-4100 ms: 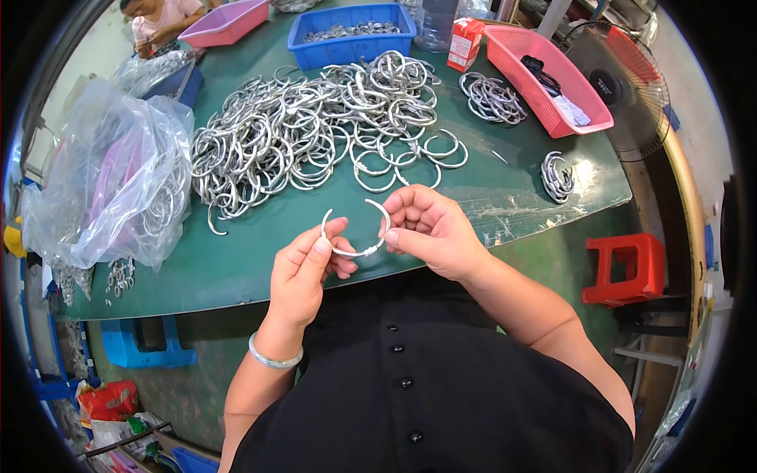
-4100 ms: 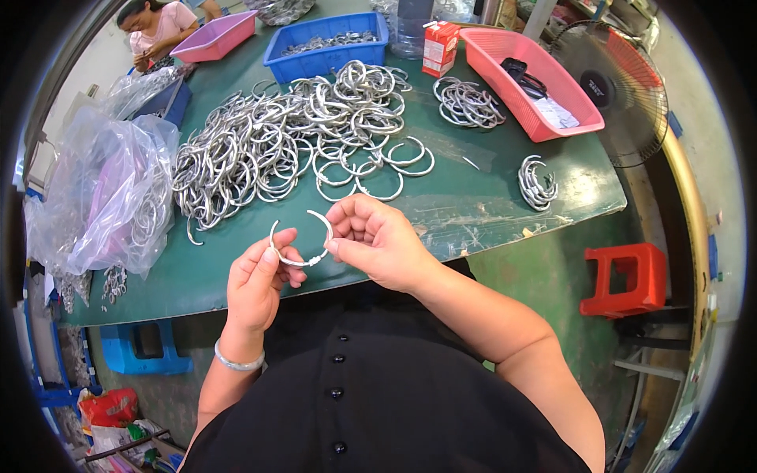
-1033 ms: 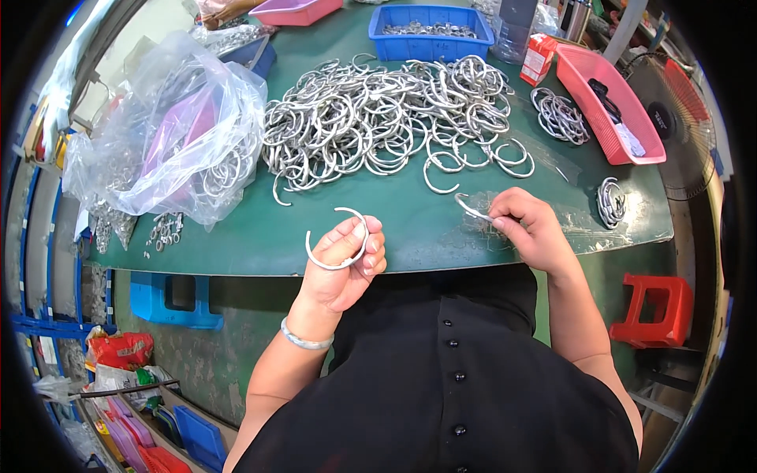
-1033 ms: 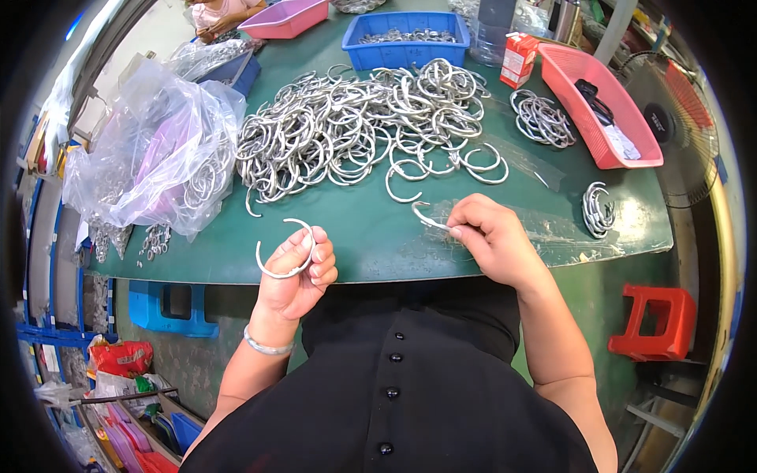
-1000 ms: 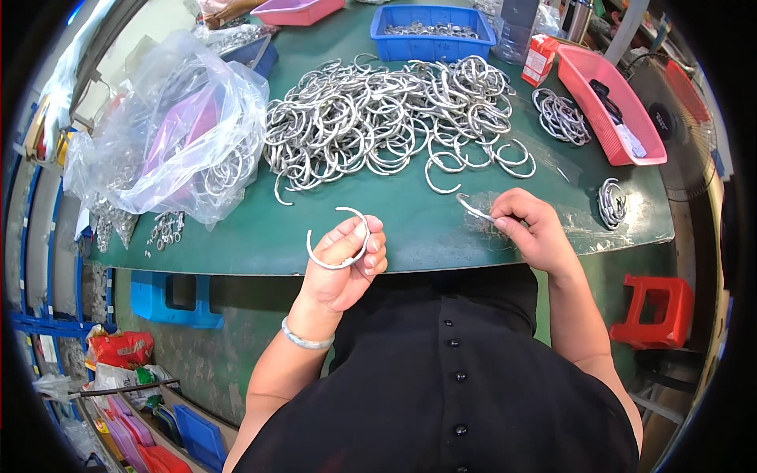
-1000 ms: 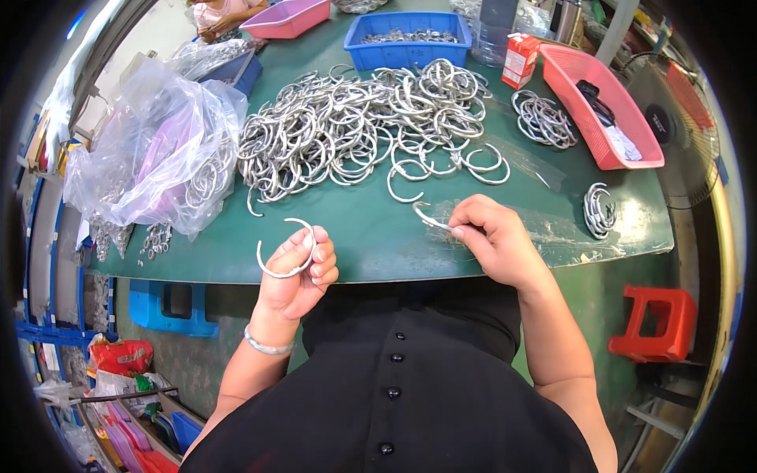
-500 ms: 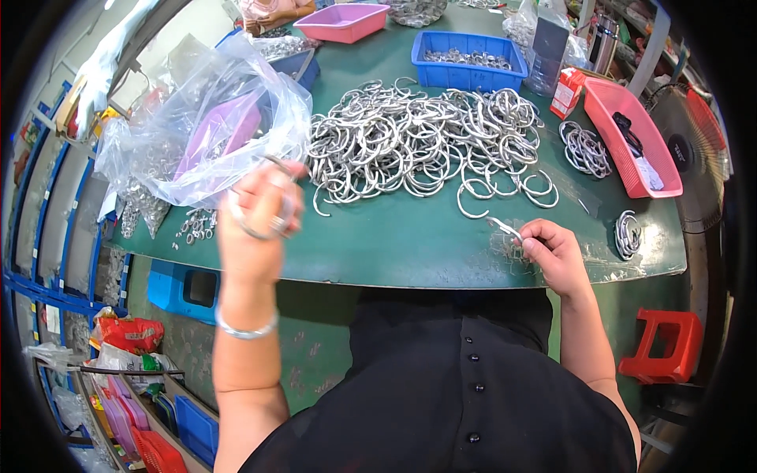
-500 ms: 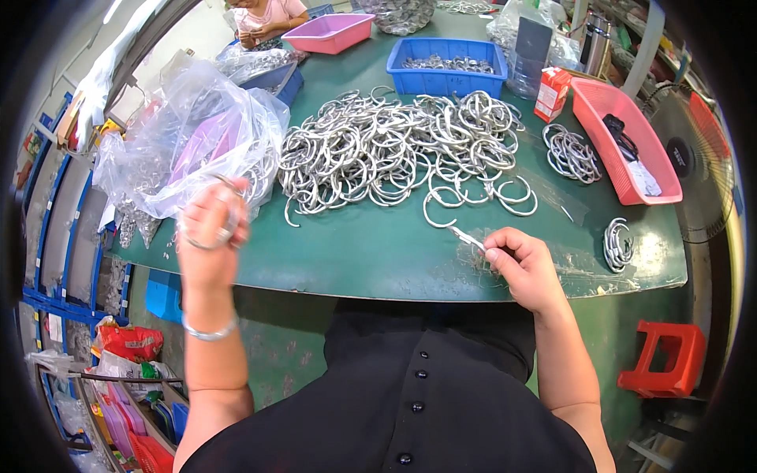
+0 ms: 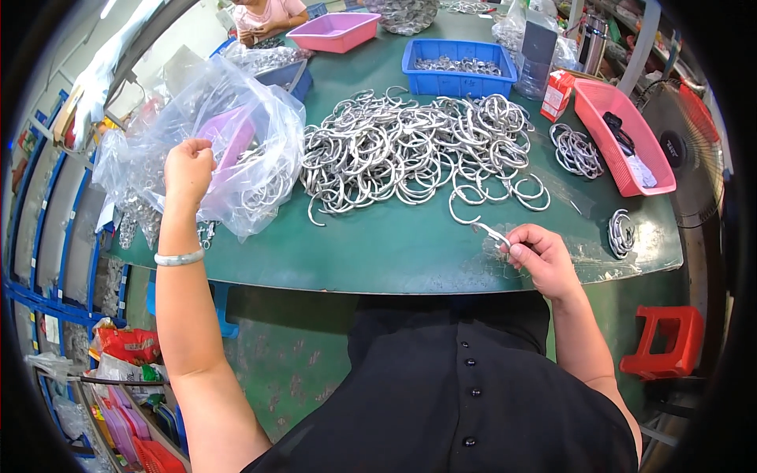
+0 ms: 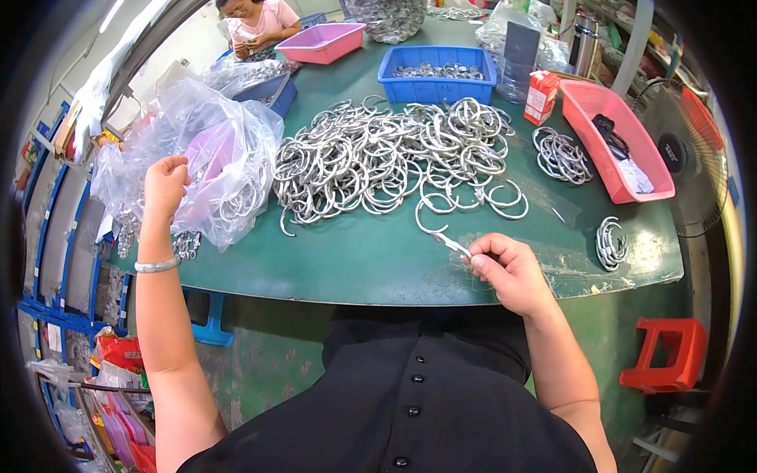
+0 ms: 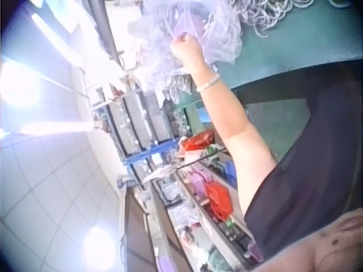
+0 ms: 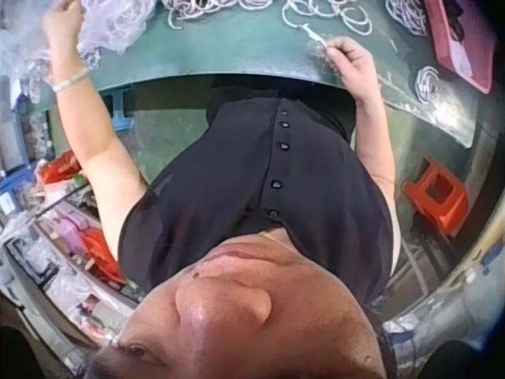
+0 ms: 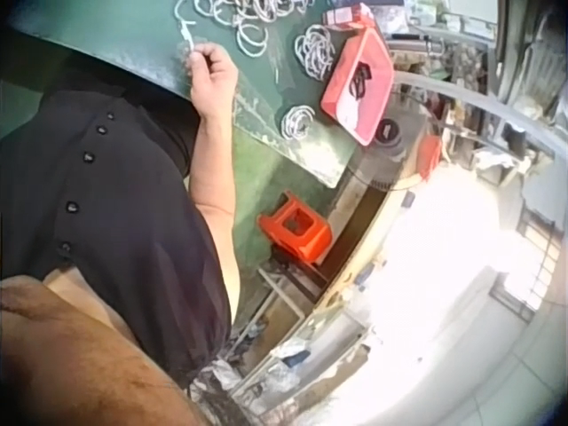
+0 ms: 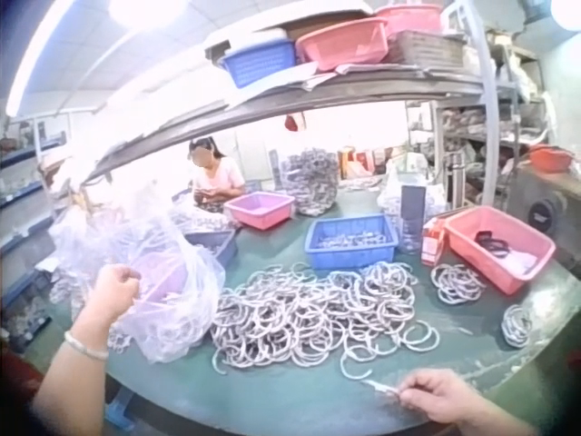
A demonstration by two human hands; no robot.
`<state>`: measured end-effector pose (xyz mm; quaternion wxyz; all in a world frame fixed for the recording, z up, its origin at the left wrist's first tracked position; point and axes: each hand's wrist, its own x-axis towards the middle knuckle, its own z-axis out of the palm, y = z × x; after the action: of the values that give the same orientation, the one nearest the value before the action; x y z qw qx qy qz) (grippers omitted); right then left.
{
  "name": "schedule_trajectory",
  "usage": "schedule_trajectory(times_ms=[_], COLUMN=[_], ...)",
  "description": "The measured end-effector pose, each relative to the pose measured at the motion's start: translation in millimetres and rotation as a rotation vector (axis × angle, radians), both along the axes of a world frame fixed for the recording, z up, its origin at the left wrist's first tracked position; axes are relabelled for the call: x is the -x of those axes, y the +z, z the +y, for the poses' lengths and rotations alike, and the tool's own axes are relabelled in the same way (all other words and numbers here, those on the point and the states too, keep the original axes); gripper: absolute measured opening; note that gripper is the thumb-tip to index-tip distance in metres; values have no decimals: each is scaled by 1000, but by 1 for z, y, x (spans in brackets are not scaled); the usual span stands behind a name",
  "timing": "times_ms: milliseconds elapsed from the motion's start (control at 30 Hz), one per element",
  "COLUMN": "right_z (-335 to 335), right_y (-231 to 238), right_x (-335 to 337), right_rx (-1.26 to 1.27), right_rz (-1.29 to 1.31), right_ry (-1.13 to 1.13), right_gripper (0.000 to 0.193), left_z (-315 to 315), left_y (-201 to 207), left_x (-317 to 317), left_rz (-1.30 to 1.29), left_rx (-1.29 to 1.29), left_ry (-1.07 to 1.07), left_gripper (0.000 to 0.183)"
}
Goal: The person picks up metal rings from a pile on a table, turns them over by hand, and transfers rings from a plastic bag into a tray.
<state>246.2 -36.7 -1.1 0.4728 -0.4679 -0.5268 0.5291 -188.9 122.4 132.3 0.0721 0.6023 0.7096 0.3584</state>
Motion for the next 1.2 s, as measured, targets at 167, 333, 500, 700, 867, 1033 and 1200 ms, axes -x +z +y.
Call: schedule_trajectory(times_ms=[167,333,500,700,867,1033,1200], right_z=[2,9,11,7,1,2,8], right_y=[0,1,18,20,15,4,0], right_x=[4,17,39,46,45,39,43], right_rx=[-10,-330,-704,-906,-658,-190,-70], right_rz=[30,-122,-393,-591,-295,131,91], right_ry=[20,18,17,29,-85,7,118], right_gripper=[7,6,12,17,19,22,23], left_z=[-23,-76,-127,-136,-130,-134,-133], left_y=[-3,-18,-73,-105,-112,-118,-124], left_x=[-27,-99,-156,-192,-194,-200,-203], left_rz=[102,84,-601,-1021,-1321,-1217,-1401], left_rx=[-280,-590,309,533,685,563,691], left_ry=[-130,-444,-761,-783,-708,-708,-791], left_gripper=[18,10,19,24,23,24,23])
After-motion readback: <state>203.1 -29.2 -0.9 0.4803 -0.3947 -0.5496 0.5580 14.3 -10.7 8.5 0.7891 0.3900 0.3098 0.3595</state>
